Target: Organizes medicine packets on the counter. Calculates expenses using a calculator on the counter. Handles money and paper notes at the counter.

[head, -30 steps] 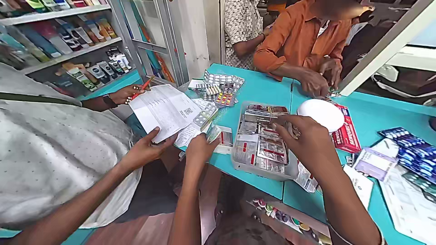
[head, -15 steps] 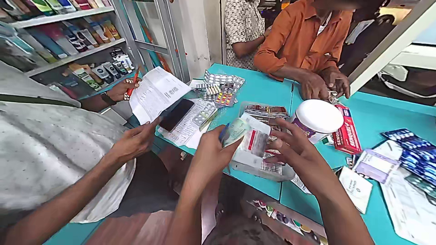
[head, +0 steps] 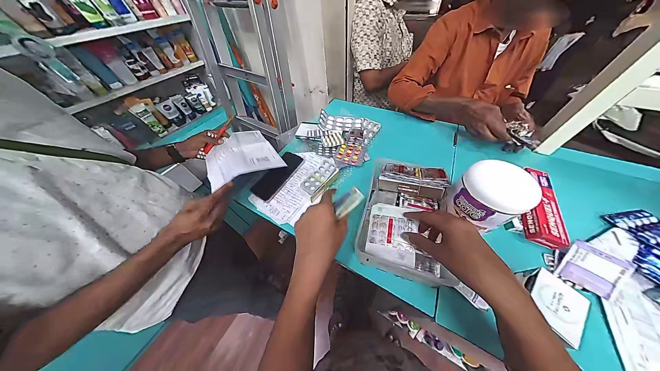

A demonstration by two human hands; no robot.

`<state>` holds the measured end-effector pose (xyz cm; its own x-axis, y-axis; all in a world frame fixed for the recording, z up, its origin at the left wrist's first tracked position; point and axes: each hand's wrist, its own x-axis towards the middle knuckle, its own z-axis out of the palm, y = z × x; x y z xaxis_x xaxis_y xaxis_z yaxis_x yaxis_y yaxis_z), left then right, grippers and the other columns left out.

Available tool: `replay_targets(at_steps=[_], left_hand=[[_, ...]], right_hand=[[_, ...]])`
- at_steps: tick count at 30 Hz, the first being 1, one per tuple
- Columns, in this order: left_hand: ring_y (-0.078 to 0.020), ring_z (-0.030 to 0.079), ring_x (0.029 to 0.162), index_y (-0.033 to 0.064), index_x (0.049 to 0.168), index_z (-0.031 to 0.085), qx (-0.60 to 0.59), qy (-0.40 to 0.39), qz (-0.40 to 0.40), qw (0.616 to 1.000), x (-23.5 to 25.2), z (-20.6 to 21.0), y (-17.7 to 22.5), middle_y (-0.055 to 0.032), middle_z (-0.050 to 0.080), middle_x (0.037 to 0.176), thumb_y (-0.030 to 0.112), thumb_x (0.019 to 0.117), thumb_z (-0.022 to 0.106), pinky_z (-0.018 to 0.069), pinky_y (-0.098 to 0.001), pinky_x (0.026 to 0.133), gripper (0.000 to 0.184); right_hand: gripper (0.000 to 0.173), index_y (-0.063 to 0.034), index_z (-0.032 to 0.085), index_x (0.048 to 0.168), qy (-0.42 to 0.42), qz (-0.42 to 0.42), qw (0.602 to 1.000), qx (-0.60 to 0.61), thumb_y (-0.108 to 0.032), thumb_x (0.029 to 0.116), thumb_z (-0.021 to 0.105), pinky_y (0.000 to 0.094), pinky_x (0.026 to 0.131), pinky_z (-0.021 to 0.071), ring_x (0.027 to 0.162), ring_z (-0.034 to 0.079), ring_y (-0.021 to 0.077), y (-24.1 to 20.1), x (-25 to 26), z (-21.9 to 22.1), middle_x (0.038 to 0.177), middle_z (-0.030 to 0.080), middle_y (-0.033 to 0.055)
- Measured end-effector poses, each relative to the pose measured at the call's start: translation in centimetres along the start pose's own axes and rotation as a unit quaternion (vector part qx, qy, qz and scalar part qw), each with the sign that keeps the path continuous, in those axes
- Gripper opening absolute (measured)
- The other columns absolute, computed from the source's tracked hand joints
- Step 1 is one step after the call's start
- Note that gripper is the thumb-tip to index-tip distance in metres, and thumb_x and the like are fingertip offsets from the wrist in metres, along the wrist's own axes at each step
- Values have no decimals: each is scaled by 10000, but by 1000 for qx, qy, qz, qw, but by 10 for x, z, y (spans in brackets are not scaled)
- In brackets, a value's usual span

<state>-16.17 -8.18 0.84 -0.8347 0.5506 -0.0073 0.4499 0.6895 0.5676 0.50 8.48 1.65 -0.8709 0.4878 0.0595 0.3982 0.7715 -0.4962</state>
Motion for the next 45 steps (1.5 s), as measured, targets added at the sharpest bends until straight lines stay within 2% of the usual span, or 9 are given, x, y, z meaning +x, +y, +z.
replay_targets(at_steps=[4,8,14,18,23,28,35,39,45], left_hand=[[-439,674,1101,45,1434,555,82,-44,-78,993,42,11,-14,-239,706,1162,467,959,676,503,-638,919,646],[-471,689,1039,17,1565,367,105,10,-105,989,55,11,-24,-264,717,1098,433,943,698,505,-655,883,818],[-472,650,1124,-47,1094,692,134,-37,-145,980,76,-9,-35,-292,681,1146,468,891,742,486,-676,900,556],[-508,690,876,-31,1069,711,97,90,-42,990,25,-18,-10,-281,707,895,473,852,782,497,-704,733,554],[-298,634,505,15,1037,730,67,221,158,960,-34,-3,52,-90,638,608,533,801,730,476,-498,445,569],[-347,722,728,-7,1101,706,85,44,133,986,-27,35,107,-146,716,776,582,848,701,536,-521,615,641],[-356,688,959,27,1142,698,44,-206,154,965,-16,12,107,-181,706,966,618,915,646,527,-553,810,635],[-334,698,989,82,1287,677,0,-191,180,965,-13,15,88,-158,731,1037,546,949,644,533,-557,854,574],[-378,699,957,94,1429,567,-12,-82,61,995,4,-3,37,-182,725,1046,576,837,775,537,-612,844,792]], right_hand=[[427,-114,698,1304,30,10,999,-33,-351,949,718,517,697,552,775,683,293,0,-2,-7,975,725,141],[445,-116,721,1257,136,-9,990,-45,-430,963,610,430,576,537,660,660,222,11,-11,-8,840,714,65],[405,-104,776,1099,233,-15,972,-35,-423,988,551,302,535,500,613,621,120,24,-25,-19,793,716,27],[339,-79,784,1011,307,-26,951,-21,-342,998,572,179,540,441,623,580,35,21,-41,-25,762,699,16],[287,-73,780,1006,323,-62,944,9,-295,994,600,143,589,469,695,608,12,12,-49,-19,807,710,13],[415,-74,743,1205,271,-50,961,14,-394,1006,570,265,715,590,878,713,152,23,-42,-7,1054,742,98],[454,-37,743,1171,221,-52,973,43,-378,1066,463,300,862,583,1018,717,196,24,-35,-8,1150,730,153],[671,-32,539,1450,189,7,982,8,-539,1012,515,426,809,600,990,713,273,21,-27,-7,1225,688,167],[549,-136,675,1352,128,-43,983,-125,-460,909,701,618,980,482,1316,549,439,13,-21,9,1486,558,165]])
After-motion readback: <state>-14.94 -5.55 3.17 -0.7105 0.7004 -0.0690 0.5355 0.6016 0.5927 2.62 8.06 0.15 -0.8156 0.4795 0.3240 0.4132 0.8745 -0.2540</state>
